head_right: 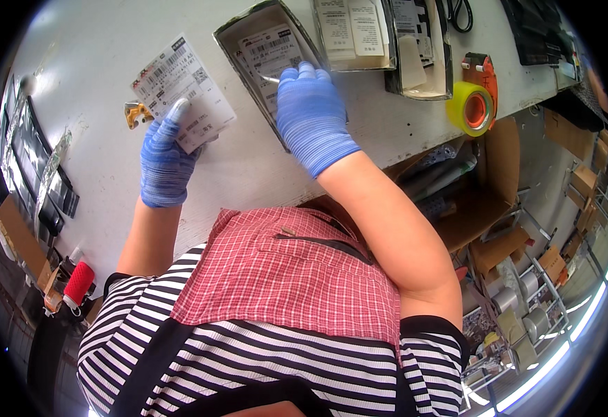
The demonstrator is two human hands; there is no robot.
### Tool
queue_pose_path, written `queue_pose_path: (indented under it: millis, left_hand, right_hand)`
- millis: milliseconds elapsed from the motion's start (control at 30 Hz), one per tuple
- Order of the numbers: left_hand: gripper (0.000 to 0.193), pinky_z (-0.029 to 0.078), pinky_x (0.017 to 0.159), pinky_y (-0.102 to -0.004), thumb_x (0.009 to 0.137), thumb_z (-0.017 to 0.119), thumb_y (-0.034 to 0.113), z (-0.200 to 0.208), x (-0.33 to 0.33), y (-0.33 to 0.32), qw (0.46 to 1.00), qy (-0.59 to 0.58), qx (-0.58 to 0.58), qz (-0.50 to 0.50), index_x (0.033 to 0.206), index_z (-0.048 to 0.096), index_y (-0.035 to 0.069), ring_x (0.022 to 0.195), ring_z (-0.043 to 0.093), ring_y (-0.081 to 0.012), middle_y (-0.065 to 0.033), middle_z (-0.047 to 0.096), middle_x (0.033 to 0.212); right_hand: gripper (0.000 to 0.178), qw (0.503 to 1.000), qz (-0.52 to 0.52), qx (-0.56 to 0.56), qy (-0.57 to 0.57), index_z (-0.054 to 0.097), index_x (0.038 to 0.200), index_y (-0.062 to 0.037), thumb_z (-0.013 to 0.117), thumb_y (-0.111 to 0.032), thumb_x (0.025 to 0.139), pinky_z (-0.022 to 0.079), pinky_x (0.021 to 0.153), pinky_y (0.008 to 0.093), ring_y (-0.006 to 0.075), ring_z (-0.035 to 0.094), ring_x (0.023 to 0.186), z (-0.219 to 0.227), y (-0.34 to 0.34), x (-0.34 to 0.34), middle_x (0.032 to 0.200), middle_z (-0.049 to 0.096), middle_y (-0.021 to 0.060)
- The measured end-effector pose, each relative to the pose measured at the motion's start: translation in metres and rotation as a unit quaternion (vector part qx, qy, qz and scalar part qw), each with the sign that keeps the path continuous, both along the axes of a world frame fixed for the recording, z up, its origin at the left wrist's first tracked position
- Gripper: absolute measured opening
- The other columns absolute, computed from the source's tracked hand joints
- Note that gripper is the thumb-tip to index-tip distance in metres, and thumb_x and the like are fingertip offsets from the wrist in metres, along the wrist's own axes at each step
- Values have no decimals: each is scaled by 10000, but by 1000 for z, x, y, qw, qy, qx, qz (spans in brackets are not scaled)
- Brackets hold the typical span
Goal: The person packs small rectangular items into gray poly mailers using bubble wrap for cushioning. They affix shipping labels, seal the packages with a tape dispenser, and place the finished parcels into a cardboard box. The process is repeated for multiple items.
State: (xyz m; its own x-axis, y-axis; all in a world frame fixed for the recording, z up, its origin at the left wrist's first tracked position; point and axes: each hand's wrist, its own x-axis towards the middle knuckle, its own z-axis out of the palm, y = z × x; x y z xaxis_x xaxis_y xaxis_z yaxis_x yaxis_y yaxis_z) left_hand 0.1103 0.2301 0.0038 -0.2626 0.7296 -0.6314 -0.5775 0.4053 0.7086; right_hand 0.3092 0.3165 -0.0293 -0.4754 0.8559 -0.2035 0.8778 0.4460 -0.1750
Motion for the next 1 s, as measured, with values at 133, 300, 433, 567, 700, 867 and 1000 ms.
queue_pose_path:
  millis: [133,300,433,567,700,867,1000]
  left_hand:
    - [459,611,777,-411,878,693,232,0,0,0,1000,-5,0,7,1209,569,-61,940,691,-279,-175,662,1077]
    - [448,613,773,-414,875,695,218,-1,-2,1,1000,-17,-1,9,1201,575,-65,927,693,-281,-173,666,1064]
    - [444,612,773,-411,878,692,216,1,0,1,1000,-15,-4,14,1199,577,-67,936,691,-277,-169,665,1064]
    - [443,606,789,-401,879,691,221,0,-1,1,1000,-18,-4,10,1202,578,-61,943,688,-266,-161,665,1066]
    - [419,576,747,-333,886,696,317,5,4,2,1000,-2,-7,1,1163,611,15,904,676,-209,-103,667,1005]
    - [416,578,748,-339,886,695,316,4,3,2,1000,-7,-4,2,1166,612,19,906,676,-210,-103,668,1010]
    - [414,581,753,-350,892,689,308,3,3,2,1000,-5,-3,-3,1177,605,20,910,678,-214,-102,667,1022]
  right_hand:
    - [208,999,-16,-46,17,589,1094,10,580,-112,925,554,849,378,296,646,964,10,6,-2,1065,636,182]
    - [188,997,-30,-53,43,584,1085,2,564,-110,935,557,816,394,304,656,920,11,8,-1,996,650,178]
    - [242,994,-48,-85,58,584,1109,-3,554,-196,966,549,829,427,332,660,928,16,12,-2,958,664,186]
    - [359,994,-28,-94,41,576,1159,-12,635,-279,926,535,901,411,318,632,1052,23,9,-2,1100,640,194]
    - [431,999,-4,-42,-15,578,1182,-27,681,-326,889,519,955,403,311,578,1161,15,-2,-5,1250,569,199]
    - [384,999,-2,-33,-30,592,1156,-34,676,-295,887,535,922,419,321,600,1110,13,-1,-8,1211,587,190]
    - [315,998,9,-57,-30,601,1114,-13,624,-248,905,547,873,419,323,642,1006,12,7,-8,1101,635,173]
